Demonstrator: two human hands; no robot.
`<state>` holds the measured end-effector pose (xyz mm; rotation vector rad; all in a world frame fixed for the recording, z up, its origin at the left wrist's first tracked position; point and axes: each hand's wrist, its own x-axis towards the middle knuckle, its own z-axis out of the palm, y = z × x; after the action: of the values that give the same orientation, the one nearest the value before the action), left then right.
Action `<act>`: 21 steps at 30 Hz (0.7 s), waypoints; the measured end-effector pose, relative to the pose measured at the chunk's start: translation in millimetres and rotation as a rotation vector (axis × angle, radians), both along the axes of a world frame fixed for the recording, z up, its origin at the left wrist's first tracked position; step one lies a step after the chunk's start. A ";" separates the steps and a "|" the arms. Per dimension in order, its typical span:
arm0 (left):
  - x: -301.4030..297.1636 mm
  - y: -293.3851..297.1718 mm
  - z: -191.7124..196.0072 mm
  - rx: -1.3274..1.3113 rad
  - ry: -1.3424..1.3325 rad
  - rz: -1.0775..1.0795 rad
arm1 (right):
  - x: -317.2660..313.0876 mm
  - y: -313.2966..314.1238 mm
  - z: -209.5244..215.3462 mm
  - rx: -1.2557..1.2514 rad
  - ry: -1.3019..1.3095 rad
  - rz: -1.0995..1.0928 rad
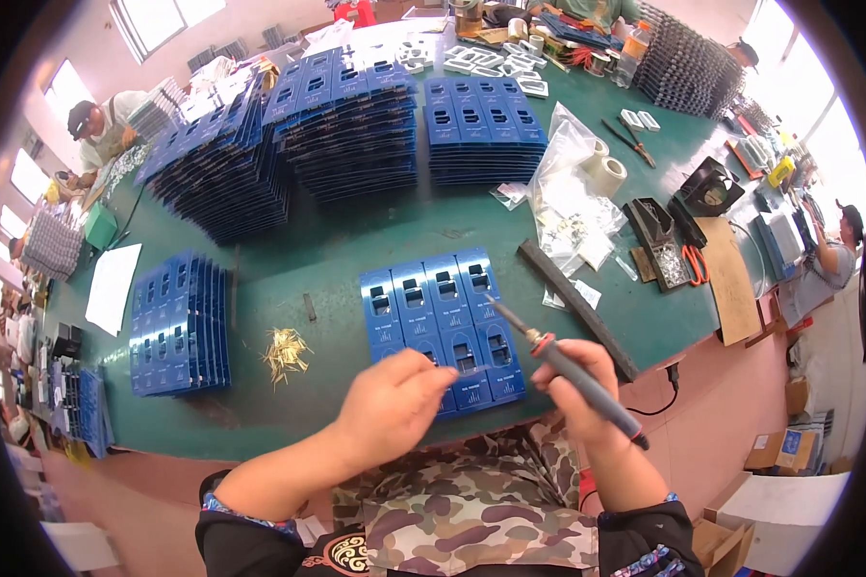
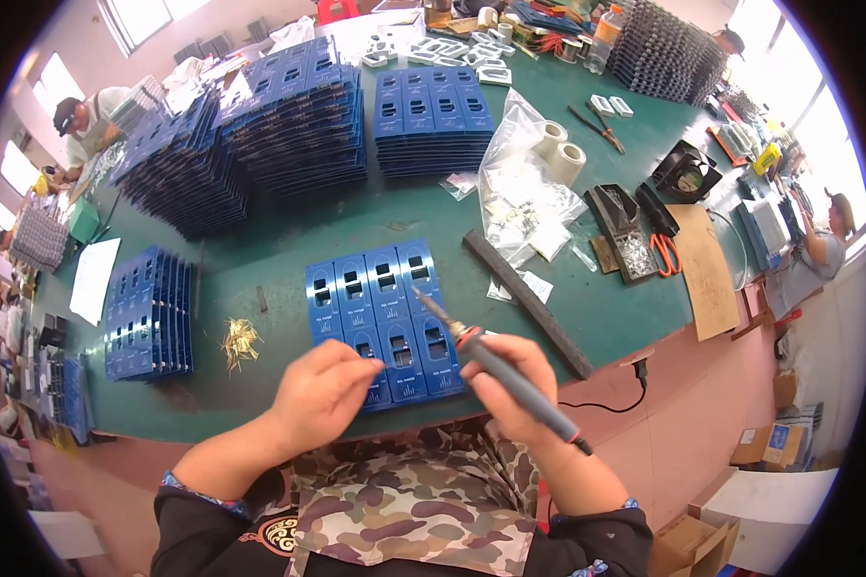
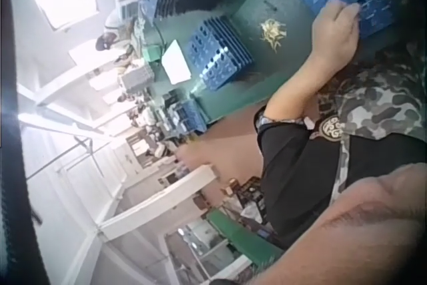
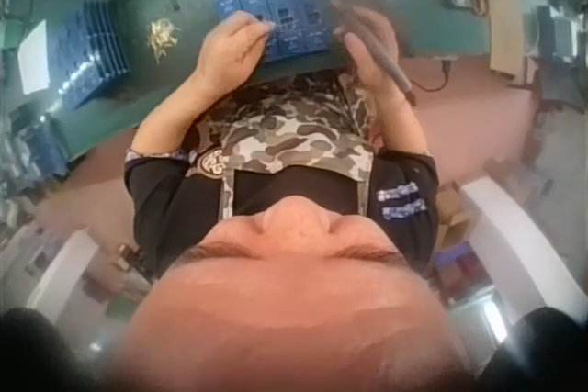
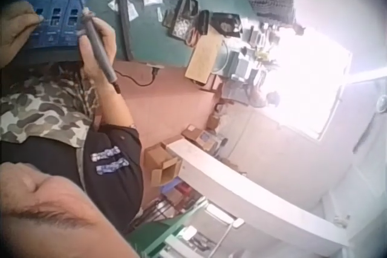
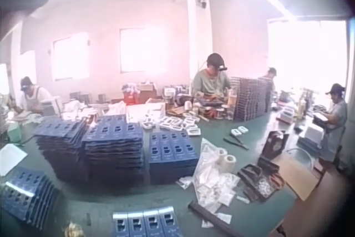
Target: The person solders small electronic components onto a circuit board panel using a soldering iron and soldering wire.
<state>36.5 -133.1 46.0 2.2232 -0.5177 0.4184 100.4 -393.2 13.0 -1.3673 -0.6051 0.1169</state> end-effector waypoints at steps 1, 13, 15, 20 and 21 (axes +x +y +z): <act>3.2 6.2 -2.0 0.053 -0.012 0.047 | 4.2 -4.8 -3.2 0.003 0.011 -0.008; 13.9 11.8 -17.0 0.164 -0.002 0.089 | 17.8 -9.4 -20.2 -0.081 -0.078 -0.101; 13.6 11.9 -17.8 0.168 -0.007 0.088 | 19.4 -8.1 -20.5 -0.090 -0.107 -0.110; 14.2 10.8 -17.9 0.179 -0.011 0.094 | 20.9 -9.1 -21.6 -0.111 -0.174 -0.101; 14.2 10.8 -17.9 0.188 -0.004 0.095 | 21.6 -11.5 -22.8 -0.139 -0.204 -0.065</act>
<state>50.6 -122.3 28.1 2.4352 -0.4709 0.4392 121.9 -404.8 -9.8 -1.5440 -0.7326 -0.0338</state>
